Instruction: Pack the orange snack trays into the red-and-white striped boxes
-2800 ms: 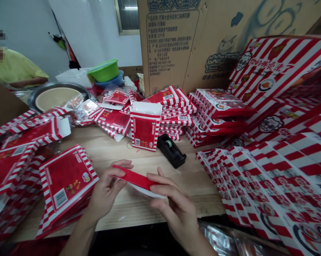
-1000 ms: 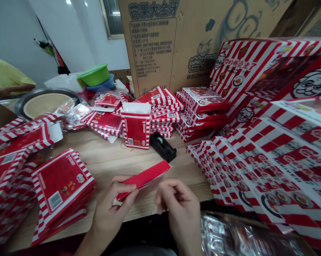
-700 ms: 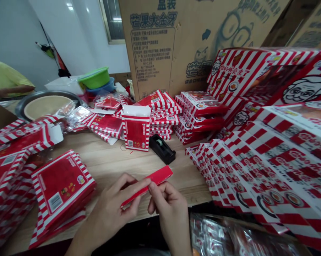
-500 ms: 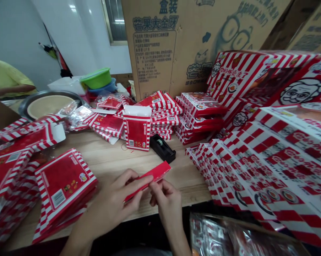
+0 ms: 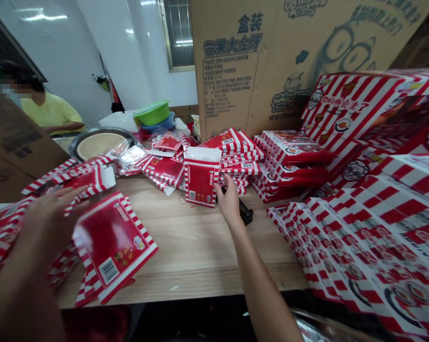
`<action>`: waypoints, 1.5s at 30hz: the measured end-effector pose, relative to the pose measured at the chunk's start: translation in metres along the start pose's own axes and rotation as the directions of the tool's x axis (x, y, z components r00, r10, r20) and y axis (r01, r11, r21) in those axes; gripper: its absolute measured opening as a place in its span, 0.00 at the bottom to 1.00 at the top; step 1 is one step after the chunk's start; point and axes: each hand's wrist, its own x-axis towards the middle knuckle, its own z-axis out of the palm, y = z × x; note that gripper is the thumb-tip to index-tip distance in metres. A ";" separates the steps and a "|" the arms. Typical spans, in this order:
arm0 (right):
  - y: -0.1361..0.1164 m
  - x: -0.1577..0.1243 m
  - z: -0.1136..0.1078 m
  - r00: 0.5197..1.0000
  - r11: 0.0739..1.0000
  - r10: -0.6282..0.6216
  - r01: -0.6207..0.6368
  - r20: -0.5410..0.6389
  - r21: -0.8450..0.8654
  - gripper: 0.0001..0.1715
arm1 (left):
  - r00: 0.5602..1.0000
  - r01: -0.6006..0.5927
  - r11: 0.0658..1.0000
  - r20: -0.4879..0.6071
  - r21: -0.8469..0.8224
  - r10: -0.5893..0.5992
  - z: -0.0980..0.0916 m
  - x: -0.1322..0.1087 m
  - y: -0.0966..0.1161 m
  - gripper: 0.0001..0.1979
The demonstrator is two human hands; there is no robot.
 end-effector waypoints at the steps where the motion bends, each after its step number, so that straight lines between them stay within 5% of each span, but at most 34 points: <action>1: 0.003 0.012 0.009 1.000 1.000 -0.005 0.005 -0.001 0.005 0.31 | 0.999 -0.029 0.999 0.020 0.045 0.028 0.010 -0.009 -0.001 0.17; 4: 0.011 0.030 0.028 1.000 0.999 -0.005 0.004 0.023 0.032 0.30 | 0.932 -0.170 0.985 0.320 -0.023 0.169 0.045 -0.053 0.002 0.28; 7: 0.015 0.022 0.025 0.995 0.996 -0.028 0.020 0.100 0.086 0.24 | 0.875 -0.129 0.992 0.470 -0.009 0.118 0.061 -0.089 0.006 0.27; 10: 0.011 -0.007 0.002 0.981 0.987 -0.077 0.049 0.177 0.154 0.20 | 0.925 0.049 0.999 0.378 -0.023 -0.037 0.054 -0.092 0.020 0.26; 12: 0.006 -0.033 -0.019 0.971 0.980 -0.098 0.056 0.218 0.189 0.18 | 0.940 0.169 0.963 0.329 -0.209 -0.093 0.050 -0.080 0.044 0.30; 15: -0.003 -0.076 -0.048 0.953 0.971 -0.118 0.052 0.280 0.233 0.14 | 0.913 0.363 0.722 0.381 -0.589 -0.148 0.060 -0.062 0.094 0.32; 18: -0.011 -0.113 -0.066 0.942 0.963 -0.165 0.089 0.292 0.255 0.24 | 0.874 0.485 0.456 0.426 -0.746 -0.233 0.081 -0.057 0.137 0.27; 22: -0.020 -0.138 -0.073 0.933 0.942 -0.327 0.307 0.150 0.137 0.32 | 0.841 0.521 0.373 0.389 -0.767 -0.376 0.094 -0.062 0.162 0.15; 28: -0.038 -0.134 -0.082 0.826 0.830 -0.537 0.553 0.171 -0.068 0.18 | 0.932 0.347 0.482 0.237 -0.804 -0.275 0.086 -0.068 0.165 0.15; 30: -0.047 -0.131 -0.081 0.867 0.877 -0.471 0.481 0.164 -0.023 0.12 | 0.905 0.423 0.339 0.370 -0.841 -0.211 0.085 -0.069 0.156 0.17; 33: -0.059 -0.128 -0.074 0.950 0.953 -0.270 0.240 0.157 0.186 0.08 | 0.786 0.619 -0.052 0.617 -0.784 0.041 0.085 -0.068 0.133 0.22; 35: -0.064 -0.126 -0.071 0.965 0.927 -0.161 0.076 0.207 0.366 0.16 | 0.720 0.693 -0.175 0.658 -0.699 0.221 0.085 -0.065 0.117 0.22; 37: -0.066 -0.124 -0.072 0.947 0.892 -0.111 -0.038 0.301 0.450 0.26 | 0.670 0.733 -0.142 0.671 -0.665 0.317 0.082 -0.060 0.108 0.21; 40: -0.065 -0.121 -0.078 0.902 0.902 -0.133 -0.062 0.411 0.427 0.16 | 0.657 0.712 -0.037 0.646 -0.701 0.389 0.077 -0.049 0.107 0.16; 45: -0.070 -0.118 -0.080 0.895 0.937 -0.192 0.045 0.404 0.346 0.05 | 0.782 0.521 0.031 0.492 -0.853 0.384 0.073 -0.041 0.117 0.17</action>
